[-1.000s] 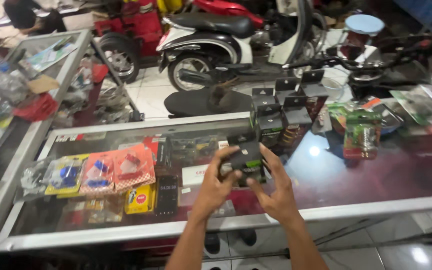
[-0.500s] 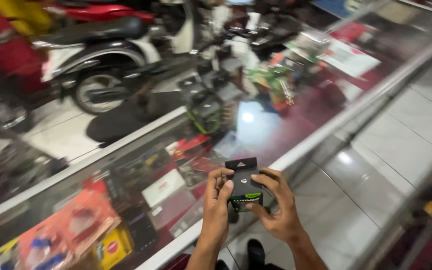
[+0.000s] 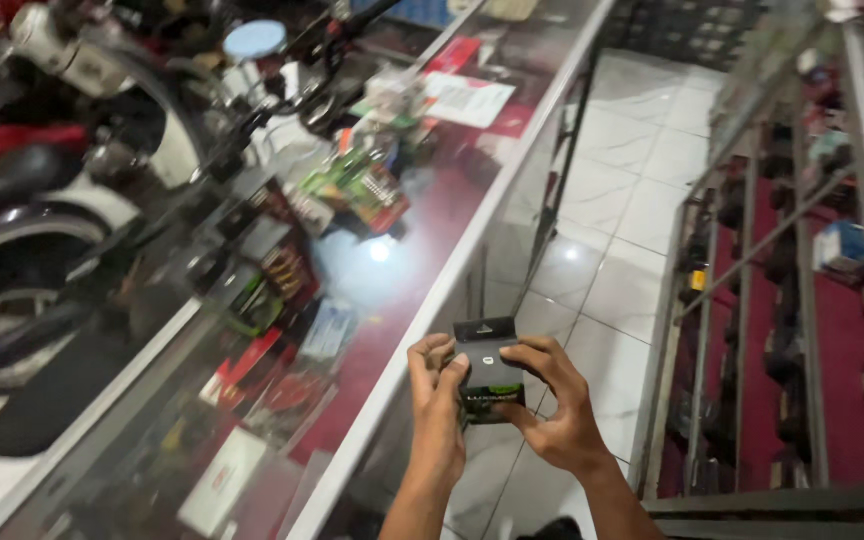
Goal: The person picks up several packaged motorcycle parts from a storage shelf and places them onto a glass display counter.
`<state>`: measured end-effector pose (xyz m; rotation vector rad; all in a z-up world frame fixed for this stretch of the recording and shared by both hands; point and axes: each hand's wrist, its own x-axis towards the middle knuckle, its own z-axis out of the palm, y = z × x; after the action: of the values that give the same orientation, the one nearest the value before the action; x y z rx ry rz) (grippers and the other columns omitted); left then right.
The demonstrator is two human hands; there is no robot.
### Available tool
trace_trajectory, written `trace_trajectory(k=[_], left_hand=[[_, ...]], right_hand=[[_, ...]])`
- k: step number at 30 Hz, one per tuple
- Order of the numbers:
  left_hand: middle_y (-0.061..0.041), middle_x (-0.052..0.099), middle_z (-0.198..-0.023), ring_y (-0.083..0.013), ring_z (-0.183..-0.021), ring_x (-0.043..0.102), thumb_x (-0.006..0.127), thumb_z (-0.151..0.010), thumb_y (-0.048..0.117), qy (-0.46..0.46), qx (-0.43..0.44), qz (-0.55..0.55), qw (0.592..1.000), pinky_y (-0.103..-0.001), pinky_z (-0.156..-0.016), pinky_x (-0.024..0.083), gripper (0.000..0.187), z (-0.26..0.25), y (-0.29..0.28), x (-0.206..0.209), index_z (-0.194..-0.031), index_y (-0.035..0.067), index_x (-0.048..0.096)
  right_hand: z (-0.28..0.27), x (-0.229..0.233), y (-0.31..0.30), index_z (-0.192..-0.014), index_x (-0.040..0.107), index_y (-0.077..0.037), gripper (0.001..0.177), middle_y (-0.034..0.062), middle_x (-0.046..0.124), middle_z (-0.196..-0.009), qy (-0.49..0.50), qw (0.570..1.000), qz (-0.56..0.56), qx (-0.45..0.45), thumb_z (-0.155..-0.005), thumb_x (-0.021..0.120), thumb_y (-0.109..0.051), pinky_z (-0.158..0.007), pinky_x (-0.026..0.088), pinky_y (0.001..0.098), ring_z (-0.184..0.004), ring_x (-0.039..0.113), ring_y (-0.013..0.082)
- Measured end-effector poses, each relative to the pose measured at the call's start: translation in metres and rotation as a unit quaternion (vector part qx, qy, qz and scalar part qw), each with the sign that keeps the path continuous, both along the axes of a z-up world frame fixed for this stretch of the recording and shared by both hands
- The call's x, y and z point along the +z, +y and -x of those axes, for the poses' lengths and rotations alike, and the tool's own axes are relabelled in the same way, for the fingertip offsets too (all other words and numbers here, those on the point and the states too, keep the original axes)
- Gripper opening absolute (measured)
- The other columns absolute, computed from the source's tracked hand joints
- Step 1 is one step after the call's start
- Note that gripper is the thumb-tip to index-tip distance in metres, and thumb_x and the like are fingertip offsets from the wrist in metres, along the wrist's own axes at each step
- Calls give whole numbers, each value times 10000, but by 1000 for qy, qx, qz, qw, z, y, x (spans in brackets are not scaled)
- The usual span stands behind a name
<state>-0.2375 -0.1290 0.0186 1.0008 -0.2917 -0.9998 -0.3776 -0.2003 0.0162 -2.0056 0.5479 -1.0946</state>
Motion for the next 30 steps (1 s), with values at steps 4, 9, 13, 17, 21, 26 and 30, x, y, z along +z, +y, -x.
trace_trajectory(k=[4, 9, 13, 17, 21, 26, 30], left_hand=[[-41, 615, -1155, -125, -1022, 612, 576, -917, 269, 34, -105, -47, 993, -326, -823, 521, 336, 22, -34, 13, -1233, 156, 569], [-53, 661, -994, -143, -941, 632, 562, -941, 248, 30, -198, 25, 980, -312, -781, 519, 275, 60, -83, 13, -1140, 70, 629], [-48, 651, -963, -142, -900, 620, 560, -918, 208, 7, -249, -2, 969, -312, -742, 511, 260, 100, -124, 7, -1135, 86, 637], [-50, 639, -945, -144, -862, 599, 565, -943, 217, 6, -328, 31, 944, -315, -706, 490, 239, 146, -162, 3, -1136, 89, 623], [-29, 641, -974, -125, -923, 597, 577, -964, 228, 29, -391, 51, 919, -304, -785, 497, 212, 197, -192, 3, -1125, 90, 590], [-30, 672, -997, -136, -945, 622, 609, -915, 241, -8, -470, 10, 882, -317, -806, 500, 302, 264, -217, 13, -1180, 100, 633], [-54, 684, -1030, -160, -962, 632, 640, -883, 207, -8, -529, -2, 849, -321, -830, 496, 356, 306, -225, 24, -1217, 82, 644]], right_hand=[[33, 8, -22, -1259, 629, -94, 681, 106, 622, -1261, -16, 998, 27, -50, -647, 928, -72, -992, 523, 391, -1170, 653, 277], [84, 17, -54, -1273, 633, -96, 615, 108, 608, -1286, -14, 997, -17, -70, -715, 889, -130, -974, 541, 385, -1169, 647, 275], [126, 21, -76, -1279, 659, -79, 491, 115, 630, -1266, -36, 993, -19, -109, -830, 821, -191, -1035, 499, 404, -1190, 648, 285], [174, 23, -91, -1257, 662, -63, 505, 120, 654, -1234, -26, 981, 5, -191, -807, 824, -226, -1023, 495, 405, -1174, 658, 280], [223, 26, -103, -1250, 663, -41, 517, 137, 660, -1207, -17, 965, 35, -259, -794, 836, -213, -1014, 491, 395, -1170, 643, 289], [279, 30, -99, -1234, 673, -33, 507, 138, 679, -1169, -16, 936, 5, -350, -781, 840, -187, -960, 522, 347, -1093, 688, 270], [310, 33, -86, -1240, 669, -24, 506, 147, 671, -1181, -24, 913, 23, -407, -780, 831, -158, -974, 512, 348, -1104, 679, 278]])
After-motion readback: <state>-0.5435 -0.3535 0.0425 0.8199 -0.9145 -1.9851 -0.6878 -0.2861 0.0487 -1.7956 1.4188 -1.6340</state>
